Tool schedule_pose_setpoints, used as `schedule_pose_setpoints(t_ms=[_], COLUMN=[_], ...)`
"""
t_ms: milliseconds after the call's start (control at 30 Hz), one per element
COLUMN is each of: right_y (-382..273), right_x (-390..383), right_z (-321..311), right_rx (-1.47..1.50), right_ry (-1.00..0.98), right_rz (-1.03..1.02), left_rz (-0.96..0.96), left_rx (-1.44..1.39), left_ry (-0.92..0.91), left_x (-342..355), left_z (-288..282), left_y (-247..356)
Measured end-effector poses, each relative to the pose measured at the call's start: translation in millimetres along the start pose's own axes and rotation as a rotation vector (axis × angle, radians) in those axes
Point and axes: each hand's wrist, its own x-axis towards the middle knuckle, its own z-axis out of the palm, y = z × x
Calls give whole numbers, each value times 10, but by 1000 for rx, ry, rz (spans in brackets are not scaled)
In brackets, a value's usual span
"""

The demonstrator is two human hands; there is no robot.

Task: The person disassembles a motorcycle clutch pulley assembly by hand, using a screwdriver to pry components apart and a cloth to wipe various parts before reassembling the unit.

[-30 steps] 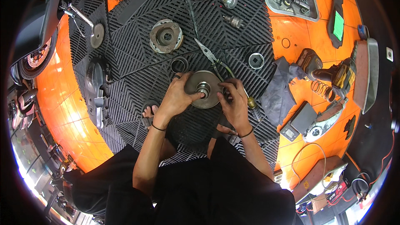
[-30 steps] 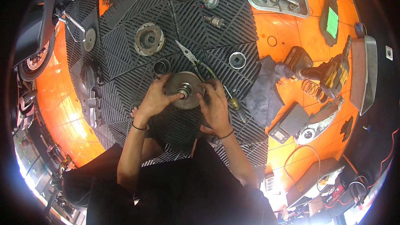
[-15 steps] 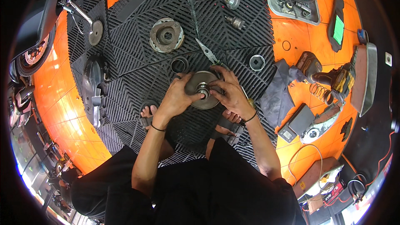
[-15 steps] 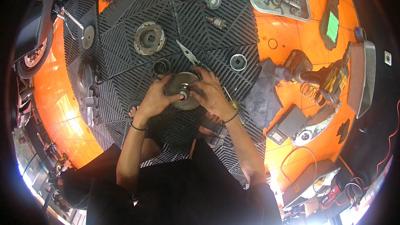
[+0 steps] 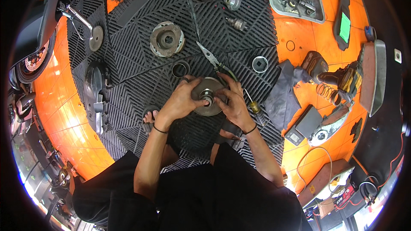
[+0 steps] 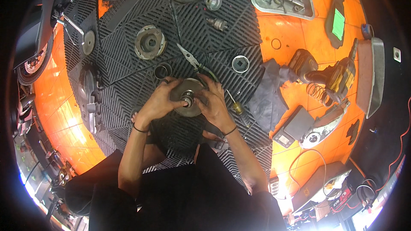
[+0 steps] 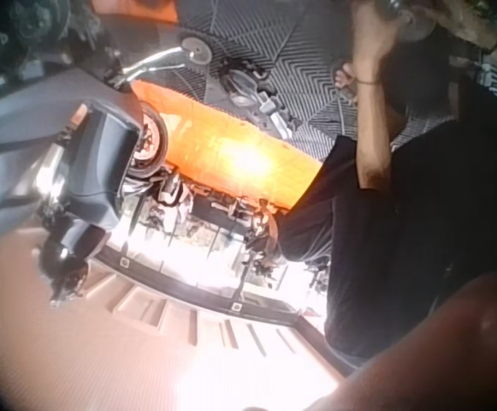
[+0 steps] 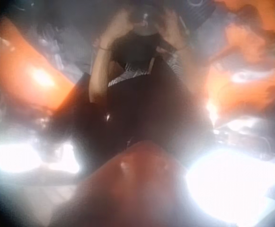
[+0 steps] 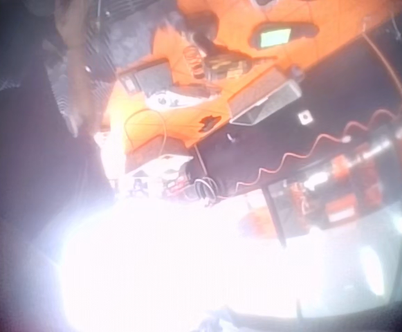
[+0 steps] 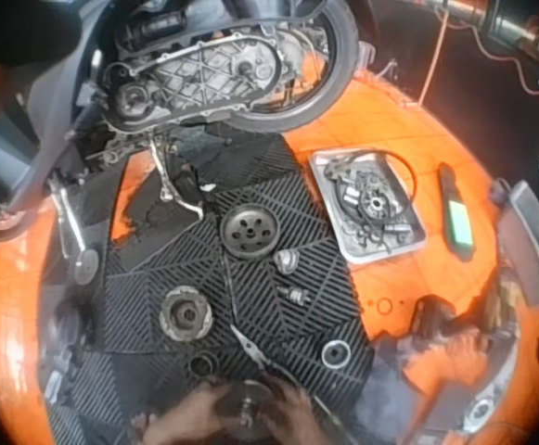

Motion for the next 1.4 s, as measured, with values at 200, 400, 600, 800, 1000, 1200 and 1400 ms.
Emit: schedule_pose_setpoints(t_ms=[200,400,600,800,1000,1200,1400], right_y=[11,81,107,124,155,196,192], right_x=[4,9,11,31,36,48,58], right_z=[21,29,53,38,43,64,71], right_rx=[-46,-59,-67,-68,-70,-52,-45], right_ry=[8,-2,0,-5,-3,16,12], right_rz=[-50,-103,-118,-138,-161,-171,-172], left_rz=[-24,2,9,-78,-106,-86,-71], left_rx=[-16,-7,-16,-51,-159,-168,-166], left_ry=[-12,-3,34,53,3,-35,-35], left_x=[-4,0,-16,-79,-68,-41,-27], left_z=[-26,0,13,21,-43,-37,-18], left_y=[34,-22,-41,-45,33,-3,-59])
